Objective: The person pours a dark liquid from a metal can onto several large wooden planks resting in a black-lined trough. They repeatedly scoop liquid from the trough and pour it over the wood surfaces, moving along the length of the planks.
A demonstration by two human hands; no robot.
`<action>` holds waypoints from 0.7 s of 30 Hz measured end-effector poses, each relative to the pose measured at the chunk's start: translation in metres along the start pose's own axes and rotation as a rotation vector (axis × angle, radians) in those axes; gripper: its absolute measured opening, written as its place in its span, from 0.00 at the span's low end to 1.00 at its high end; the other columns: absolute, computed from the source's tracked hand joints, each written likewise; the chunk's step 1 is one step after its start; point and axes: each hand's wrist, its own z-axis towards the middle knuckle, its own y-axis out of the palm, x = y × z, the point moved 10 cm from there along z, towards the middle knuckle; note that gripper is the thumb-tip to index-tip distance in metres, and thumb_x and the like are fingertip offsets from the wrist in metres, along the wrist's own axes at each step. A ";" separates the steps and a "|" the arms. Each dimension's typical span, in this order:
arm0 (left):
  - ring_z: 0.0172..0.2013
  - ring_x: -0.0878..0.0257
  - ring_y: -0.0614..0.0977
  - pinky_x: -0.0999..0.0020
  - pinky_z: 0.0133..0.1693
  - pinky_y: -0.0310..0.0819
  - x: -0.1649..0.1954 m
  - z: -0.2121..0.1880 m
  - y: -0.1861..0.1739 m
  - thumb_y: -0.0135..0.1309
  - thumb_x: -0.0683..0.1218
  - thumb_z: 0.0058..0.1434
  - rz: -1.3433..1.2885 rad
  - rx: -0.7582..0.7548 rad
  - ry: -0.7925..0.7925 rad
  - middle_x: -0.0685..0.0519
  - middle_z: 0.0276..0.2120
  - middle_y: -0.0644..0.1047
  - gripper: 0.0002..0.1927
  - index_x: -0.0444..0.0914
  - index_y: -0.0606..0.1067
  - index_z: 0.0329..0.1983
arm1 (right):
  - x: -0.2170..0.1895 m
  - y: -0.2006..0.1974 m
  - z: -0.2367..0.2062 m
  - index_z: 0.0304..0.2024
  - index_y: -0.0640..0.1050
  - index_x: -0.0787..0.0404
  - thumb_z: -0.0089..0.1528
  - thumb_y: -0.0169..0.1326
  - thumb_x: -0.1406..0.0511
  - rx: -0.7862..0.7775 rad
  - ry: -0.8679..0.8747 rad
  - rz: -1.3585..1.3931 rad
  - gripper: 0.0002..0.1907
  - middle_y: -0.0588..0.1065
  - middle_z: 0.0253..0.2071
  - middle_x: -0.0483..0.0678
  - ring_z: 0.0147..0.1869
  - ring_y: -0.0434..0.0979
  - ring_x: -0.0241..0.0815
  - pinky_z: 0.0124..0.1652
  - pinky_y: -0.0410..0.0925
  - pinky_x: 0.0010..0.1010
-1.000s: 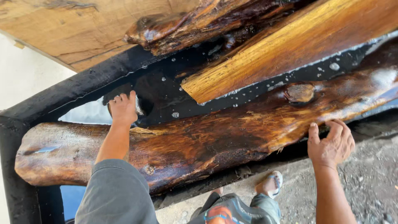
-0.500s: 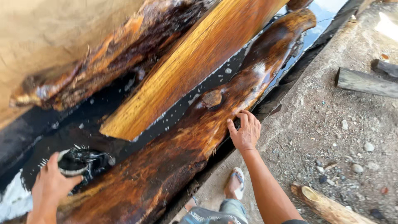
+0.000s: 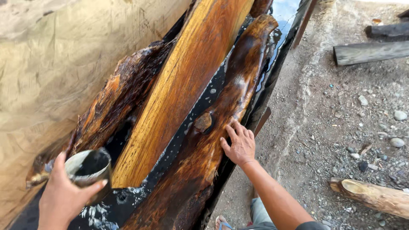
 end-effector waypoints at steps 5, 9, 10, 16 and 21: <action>0.65 0.43 0.70 0.49 0.59 0.67 0.121 0.085 0.001 0.74 0.63 0.36 0.108 -0.137 0.035 0.38 0.69 0.64 0.70 0.42 0.49 0.78 | 0.011 0.009 0.003 0.61 0.73 0.56 0.62 0.52 0.49 -0.051 0.013 0.044 0.30 0.67 0.67 0.54 0.63 0.69 0.50 0.62 0.57 0.43; 0.65 0.46 0.73 0.49 0.62 0.68 0.197 0.140 0.015 0.73 0.62 0.35 0.150 -0.195 0.041 0.42 0.68 0.69 0.68 0.45 0.51 0.79 | 0.017 0.010 0.009 0.62 0.73 0.59 0.62 0.52 0.50 -0.077 -0.011 0.095 0.31 0.66 0.68 0.57 0.61 0.70 0.52 0.60 0.58 0.43; 0.65 0.46 0.73 0.50 0.61 0.68 0.220 0.156 0.017 0.73 0.62 0.35 0.152 -0.186 0.068 0.41 0.67 0.69 0.69 0.44 0.51 0.78 | 0.017 0.009 0.012 0.61 0.72 0.60 0.61 0.52 0.50 -0.076 -0.029 0.099 0.32 0.65 0.68 0.59 0.61 0.69 0.53 0.59 0.58 0.44; 0.64 0.43 0.73 0.49 0.61 0.68 0.335 0.241 0.030 0.73 0.63 0.37 0.238 -0.180 0.177 0.38 0.66 0.69 0.69 0.43 0.49 0.79 | 0.027 0.012 0.029 0.62 0.68 0.68 0.60 0.54 0.49 -0.218 -0.093 0.177 0.37 0.61 0.66 0.66 0.63 0.62 0.62 0.57 0.57 0.50; 0.62 0.41 0.74 0.45 0.61 0.67 0.406 0.297 0.039 0.72 0.65 0.42 0.343 -0.262 0.100 0.38 0.63 0.71 0.70 0.46 0.44 0.81 | 0.041 0.033 0.037 0.63 0.65 0.69 0.61 0.56 0.47 -0.471 -0.143 0.324 0.40 0.58 0.68 0.70 0.65 0.60 0.66 0.56 0.58 0.49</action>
